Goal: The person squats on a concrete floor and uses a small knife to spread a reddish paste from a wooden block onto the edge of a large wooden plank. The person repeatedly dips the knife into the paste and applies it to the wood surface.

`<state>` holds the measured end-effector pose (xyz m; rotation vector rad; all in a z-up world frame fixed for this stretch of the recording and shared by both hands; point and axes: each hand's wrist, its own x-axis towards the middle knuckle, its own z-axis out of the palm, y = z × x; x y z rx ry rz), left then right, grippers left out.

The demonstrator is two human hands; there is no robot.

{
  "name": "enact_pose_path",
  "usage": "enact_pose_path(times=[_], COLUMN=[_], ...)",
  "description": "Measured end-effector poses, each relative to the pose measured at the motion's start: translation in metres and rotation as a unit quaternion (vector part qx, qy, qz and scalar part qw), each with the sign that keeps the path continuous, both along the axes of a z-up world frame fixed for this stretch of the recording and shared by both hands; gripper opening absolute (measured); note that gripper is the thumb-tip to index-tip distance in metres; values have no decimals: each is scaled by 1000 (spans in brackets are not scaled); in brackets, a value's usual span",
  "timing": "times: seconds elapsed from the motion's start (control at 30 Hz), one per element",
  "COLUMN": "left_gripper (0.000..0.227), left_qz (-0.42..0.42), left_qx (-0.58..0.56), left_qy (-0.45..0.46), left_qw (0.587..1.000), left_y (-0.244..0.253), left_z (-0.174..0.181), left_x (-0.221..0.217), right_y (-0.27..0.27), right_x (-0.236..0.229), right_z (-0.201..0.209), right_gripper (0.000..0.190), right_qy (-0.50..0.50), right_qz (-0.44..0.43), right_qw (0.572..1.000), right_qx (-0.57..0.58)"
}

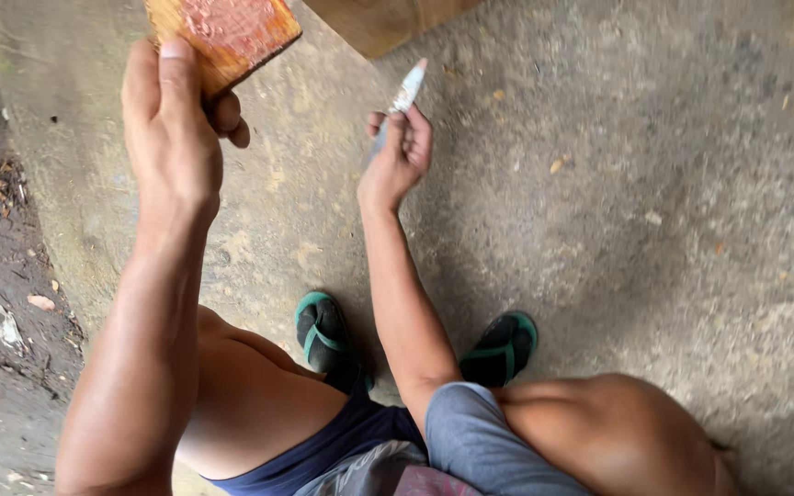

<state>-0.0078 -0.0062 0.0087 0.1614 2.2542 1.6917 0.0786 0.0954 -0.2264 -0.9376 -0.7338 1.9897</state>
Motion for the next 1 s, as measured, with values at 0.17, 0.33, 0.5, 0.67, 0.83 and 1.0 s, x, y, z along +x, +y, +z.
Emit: enact_pose_path(times=[0.17, 0.33, 0.5, 0.67, 0.83, 1.0], left_gripper=[23, 27, 28, 29, 27, 26], left_qz=[50, 49, 31, 39, 85, 90], left_qx=[-17, -74, -147, -120, -33, -41], left_qy=[8, 104, 176, 152, 83, 103], left_qw=[999, 991, 973, 980, 992, 990], left_y=[-3, 9, 19, 19, 14, 8], left_z=[1, -2, 3, 4, 5, 4], left_x=[5, 15, 29, 33, 28, 25], right_y=[4, -8, -13, -17, -16, -11], right_x=[20, 17, 15, 18, 26, 32], right_z=[65, 126, 153, 159, 165, 169], right_gripper=[20, 30, 36, 39, 44, 47], right_qy=[5, 5, -50, -42, -20, -34], right_qz=[66, 120, 112, 139, 196, 231], right_qw=[965, 921, 896, 891, 869, 844], right_qx=[255, 370, 427, 430, 454, 482])
